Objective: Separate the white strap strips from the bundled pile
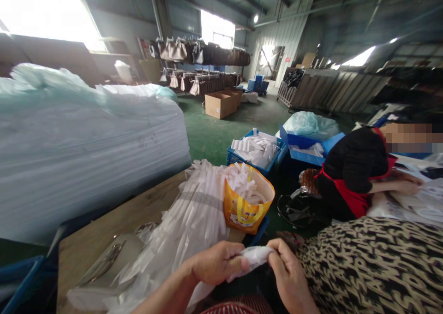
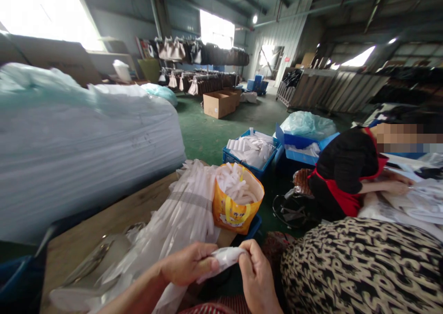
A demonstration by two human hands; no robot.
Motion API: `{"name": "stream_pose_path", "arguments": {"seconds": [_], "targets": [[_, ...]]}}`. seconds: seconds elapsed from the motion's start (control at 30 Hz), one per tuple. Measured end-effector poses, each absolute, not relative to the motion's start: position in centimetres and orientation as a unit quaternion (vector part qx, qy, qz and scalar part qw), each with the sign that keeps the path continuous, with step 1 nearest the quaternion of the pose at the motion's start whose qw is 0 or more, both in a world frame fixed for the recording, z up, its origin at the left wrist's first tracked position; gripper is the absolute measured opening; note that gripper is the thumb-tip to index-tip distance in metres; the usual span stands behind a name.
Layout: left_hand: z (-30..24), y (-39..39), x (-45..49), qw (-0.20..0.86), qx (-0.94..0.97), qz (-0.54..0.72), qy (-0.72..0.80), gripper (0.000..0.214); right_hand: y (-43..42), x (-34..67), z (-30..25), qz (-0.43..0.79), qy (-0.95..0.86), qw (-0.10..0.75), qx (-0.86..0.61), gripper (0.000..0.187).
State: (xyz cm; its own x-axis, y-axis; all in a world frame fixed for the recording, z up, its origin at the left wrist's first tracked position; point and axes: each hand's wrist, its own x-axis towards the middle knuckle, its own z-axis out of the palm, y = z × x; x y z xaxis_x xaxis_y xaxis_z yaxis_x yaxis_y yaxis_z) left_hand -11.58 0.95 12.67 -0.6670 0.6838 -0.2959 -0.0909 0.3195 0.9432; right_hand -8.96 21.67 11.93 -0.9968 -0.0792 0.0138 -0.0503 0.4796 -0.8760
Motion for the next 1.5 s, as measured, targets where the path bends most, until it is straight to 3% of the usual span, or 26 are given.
{"name": "stream_pose_path", "arguments": {"seconds": [0.1,0.27,0.33,0.5,0.6,0.77,0.9,1.23,1.5], "targets": [[13.2,0.3,-11.5,0.36,0.198,0.524,0.746,0.049,21.7,-8.9,12.2,-0.464,0.88,0.046,-0.093,0.022],[13.3,-0.1,-10.6,0.372,0.208,0.466,0.775,0.049,22.1,-8.9,10.7,-0.226,0.932,-0.065,-0.276,0.026],[12.9,0.0,-10.0,0.373,0.197,0.484,0.767,0.049,22.1,-9.2,10.5,-0.272,0.926,-0.07,-0.251,0.026],[11.5,-0.7,-8.5,0.364,0.13,0.585,0.713,0.051,23.0,-11.6,12.1,-0.577,0.815,-0.038,0.029,0.022],[11.1,-1.8,-7.9,0.355,0.096,0.65,0.665,0.054,24.0,-12.7,11.8,-0.624,0.777,0.037,0.076,0.025],[11.5,-3.2,-7.3,0.336,0.073,0.658,0.669,0.054,23.6,-11.5,6.2,-0.605,0.762,0.165,0.163,0.046],[10.8,-4.2,-6.2,0.311,-0.018,0.673,0.671,0.054,21.9,-9.6,1.2,-0.545,0.795,0.237,0.124,0.046],[8.9,-9.4,-3.3,0.172,-0.207,0.687,0.675,0.05,22.1,-7.9,-5.7,-0.446,0.839,0.284,0.125,0.045],[8.1,-9.3,-3.7,0.165,-0.207,0.689,0.675,0.046,23.7,-6.7,-7.6,-0.404,0.868,0.259,0.128,0.035]]}}
